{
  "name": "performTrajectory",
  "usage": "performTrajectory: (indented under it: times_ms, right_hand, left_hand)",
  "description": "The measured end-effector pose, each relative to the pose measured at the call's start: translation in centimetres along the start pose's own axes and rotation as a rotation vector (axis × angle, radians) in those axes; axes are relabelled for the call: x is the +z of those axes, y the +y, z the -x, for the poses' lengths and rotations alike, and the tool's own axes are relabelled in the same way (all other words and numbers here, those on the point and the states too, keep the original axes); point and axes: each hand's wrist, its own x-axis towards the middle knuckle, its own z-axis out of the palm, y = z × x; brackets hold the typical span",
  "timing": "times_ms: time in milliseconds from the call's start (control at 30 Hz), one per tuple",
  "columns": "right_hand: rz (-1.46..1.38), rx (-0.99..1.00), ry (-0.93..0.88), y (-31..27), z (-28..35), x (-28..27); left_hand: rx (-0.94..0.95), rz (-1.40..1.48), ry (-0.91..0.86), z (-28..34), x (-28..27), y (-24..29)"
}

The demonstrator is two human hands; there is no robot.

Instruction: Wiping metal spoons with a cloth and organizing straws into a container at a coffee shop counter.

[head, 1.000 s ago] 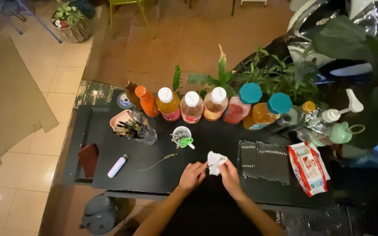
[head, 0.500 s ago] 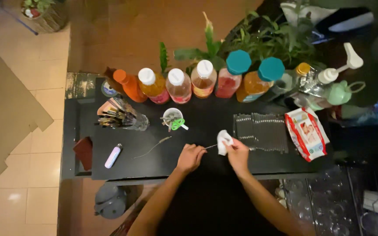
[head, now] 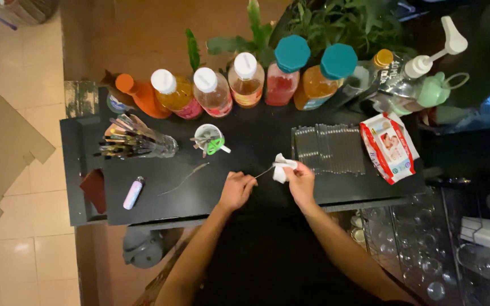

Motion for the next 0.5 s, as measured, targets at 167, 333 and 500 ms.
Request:
performTrajectory:
  times_ms: [167,333,500]
  right_hand:
    - [-0.034,-0.025,0.035,1.6,-0.7,-4.9]
    - [-0.387,0.059,-0.066,-1.0,0.1,-7.9]
    - [-0.337,0.181,-0.081,-0.9,0.7,-9.4]
  left_hand:
    - [-0.148,0.085,-0.011,-0.2,0.5,2.4]
    - [-0.256,-0.086,0.089,-1.2,3.1,2.4]
    - [-0.422,-0.189,0.114,-2.7,1.6,3.9]
